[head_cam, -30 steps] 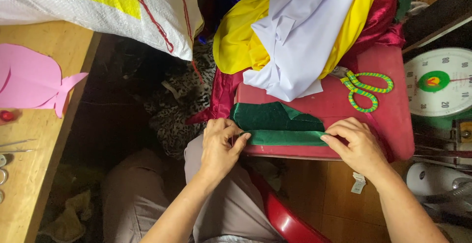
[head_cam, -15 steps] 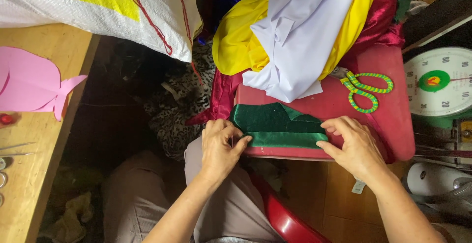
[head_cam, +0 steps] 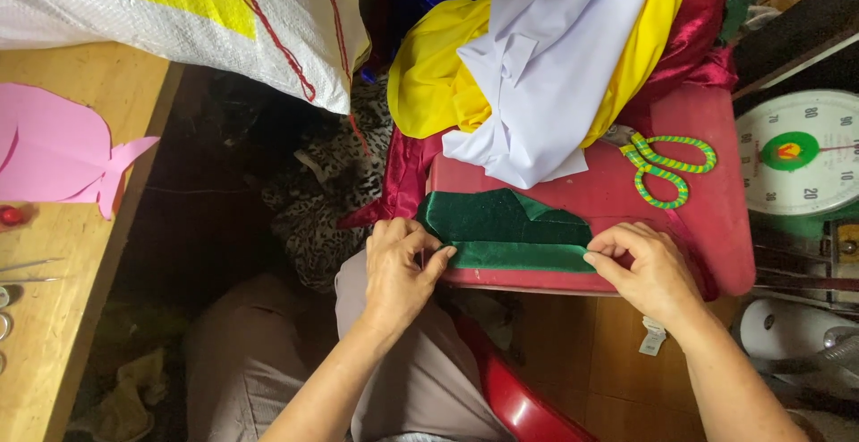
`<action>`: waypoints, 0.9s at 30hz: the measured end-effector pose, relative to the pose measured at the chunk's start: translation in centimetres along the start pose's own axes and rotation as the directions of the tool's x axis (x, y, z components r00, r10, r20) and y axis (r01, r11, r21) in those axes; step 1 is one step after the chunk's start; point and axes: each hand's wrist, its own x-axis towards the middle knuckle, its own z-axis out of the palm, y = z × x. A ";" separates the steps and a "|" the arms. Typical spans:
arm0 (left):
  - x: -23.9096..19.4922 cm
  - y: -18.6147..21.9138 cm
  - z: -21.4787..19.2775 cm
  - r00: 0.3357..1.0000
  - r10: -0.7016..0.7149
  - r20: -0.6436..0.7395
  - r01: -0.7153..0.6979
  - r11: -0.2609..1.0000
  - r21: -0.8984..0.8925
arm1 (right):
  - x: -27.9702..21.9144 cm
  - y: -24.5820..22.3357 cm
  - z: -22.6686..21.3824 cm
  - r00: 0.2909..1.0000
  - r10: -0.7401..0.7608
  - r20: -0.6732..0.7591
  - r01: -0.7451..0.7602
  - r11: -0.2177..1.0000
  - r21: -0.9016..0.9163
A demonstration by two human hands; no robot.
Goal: Marking and cutting various pieces of fabric using a marker and scissors in a sewing workshop.
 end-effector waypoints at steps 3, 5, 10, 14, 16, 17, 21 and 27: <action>0.2 0.2 0.0 1.000 0.011 0.000 -0.011 0.999 0.034 | 0.1 -0.5 -0.3 1.000 0.011 0.023 -0.009 0.999 -0.051; 0.5 0.4 0.0 1.000 0.001 -0.021 0.002 0.990 0.142 | 0.3 -2.3 -1.3 0.995 0.089 0.049 -0.079 0.981 -0.176; 1.3 0.6 -0.6 0.970 -0.232 -0.067 0.224 0.969 -0.107 | 0.2 -2.4 -1.3 0.986 -0.154 0.062 0.165 0.953 -0.254; 2.4 0.1 0.1 0.925 -0.364 0.105 0.379 0.889 -0.258 | 0.2 -2.3 -0.8 0.968 -0.176 0.177 0.222 0.930 -0.293; 3.2 0.8 -0.4 0.884 -0.440 0.159 0.467 0.845 -0.261 | -0.2 -2.8 -0.7 0.971 -0.178 0.161 0.219 0.931 -0.293; 3.7 1.1 -0.6 0.835 -0.506 0.215 0.548 0.795 -0.259 | -0.3 -3.0 -0.8 0.974 -0.177 0.140 0.211 0.932 -0.296; 5.4 0.0 -0.3 0.885 -0.422 0.195 0.462 0.845 -0.268 | -1.4 -4.1 0.0 0.980 -0.138 0.143 0.174 0.944 -0.280; 5.1 1.5 -1.5 0.978 -0.034 -0.207 0.038 0.999 0.018 | -0.7 -2.9 -2.2 0.985 -0.158 0.063 0.169 0.959 -0.229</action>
